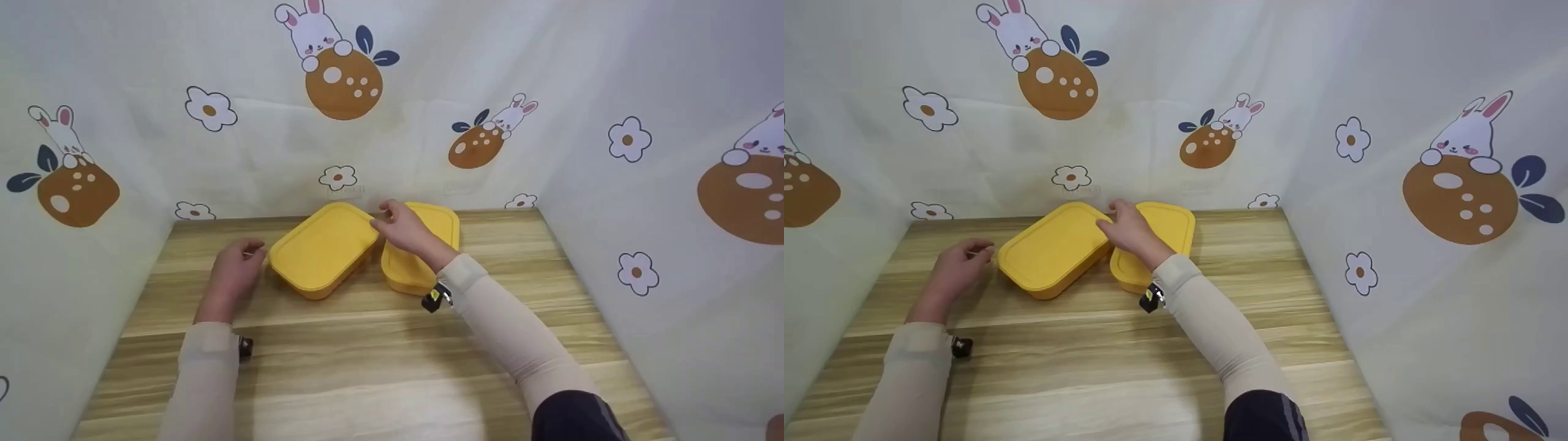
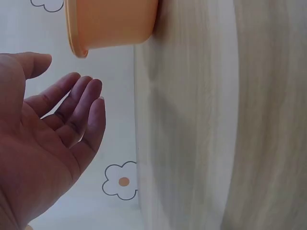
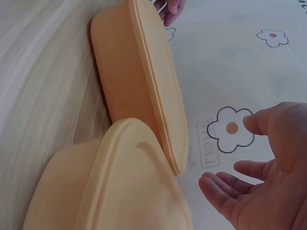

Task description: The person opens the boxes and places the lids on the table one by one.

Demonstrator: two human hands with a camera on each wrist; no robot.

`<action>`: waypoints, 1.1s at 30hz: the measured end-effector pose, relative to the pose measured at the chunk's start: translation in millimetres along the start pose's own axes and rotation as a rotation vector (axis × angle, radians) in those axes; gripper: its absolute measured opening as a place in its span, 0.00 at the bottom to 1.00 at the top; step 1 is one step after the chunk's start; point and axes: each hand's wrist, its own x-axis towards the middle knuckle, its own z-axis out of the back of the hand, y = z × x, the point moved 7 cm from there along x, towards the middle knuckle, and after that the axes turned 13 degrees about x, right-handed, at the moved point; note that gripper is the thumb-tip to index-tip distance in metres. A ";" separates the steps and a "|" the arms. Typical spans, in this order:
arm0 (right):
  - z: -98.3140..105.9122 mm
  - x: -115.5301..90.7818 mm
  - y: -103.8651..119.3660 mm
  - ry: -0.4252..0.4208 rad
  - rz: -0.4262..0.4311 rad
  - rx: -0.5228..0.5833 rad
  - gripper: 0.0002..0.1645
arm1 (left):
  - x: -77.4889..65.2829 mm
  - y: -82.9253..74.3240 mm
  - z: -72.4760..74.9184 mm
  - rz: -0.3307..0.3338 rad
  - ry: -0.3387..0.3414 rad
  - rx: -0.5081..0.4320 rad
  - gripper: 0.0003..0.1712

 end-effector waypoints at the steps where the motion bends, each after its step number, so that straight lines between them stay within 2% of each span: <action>1: -3.0 3.0 2.0 0.004 -0.002 -0.004 0.32 | -0.1 0.7 -0.3 0.006 -0.007 -0.004 0.30; 5: -11.9 14.2 8.7 -0.002 -0.012 -0.037 0.32 | 1.1 2.8 -1.4 0.022 -0.028 -0.010 0.31; 11: -23.3 27.3 12.8 -0.009 -0.049 -0.046 0.36 | 3.1 5.5 -4.6 0.070 -0.026 -0.037 0.30; 16: -32.2 34.6 8.1 0.021 -0.125 -0.066 0.40 | 5.5 1.8 -7.2 0.067 -0.029 -0.078 0.32; 21: -39.5 37.2 3.6 0.061 -0.199 -0.041 0.44 | 9.0 -2.3 -13.7 0.073 0.001 -0.100 0.34; 29: -43.1 42.4 2.2 0.033 -0.206 -0.108 0.43 | 14.8 -3.7 -21.6 0.081 0.024 -0.094 0.34; 33: -45.3 44.1 4.2 0.025 -0.193 -0.171 0.37 | 18.2 -3.8 -24.7 0.088 0.028 -0.093 0.32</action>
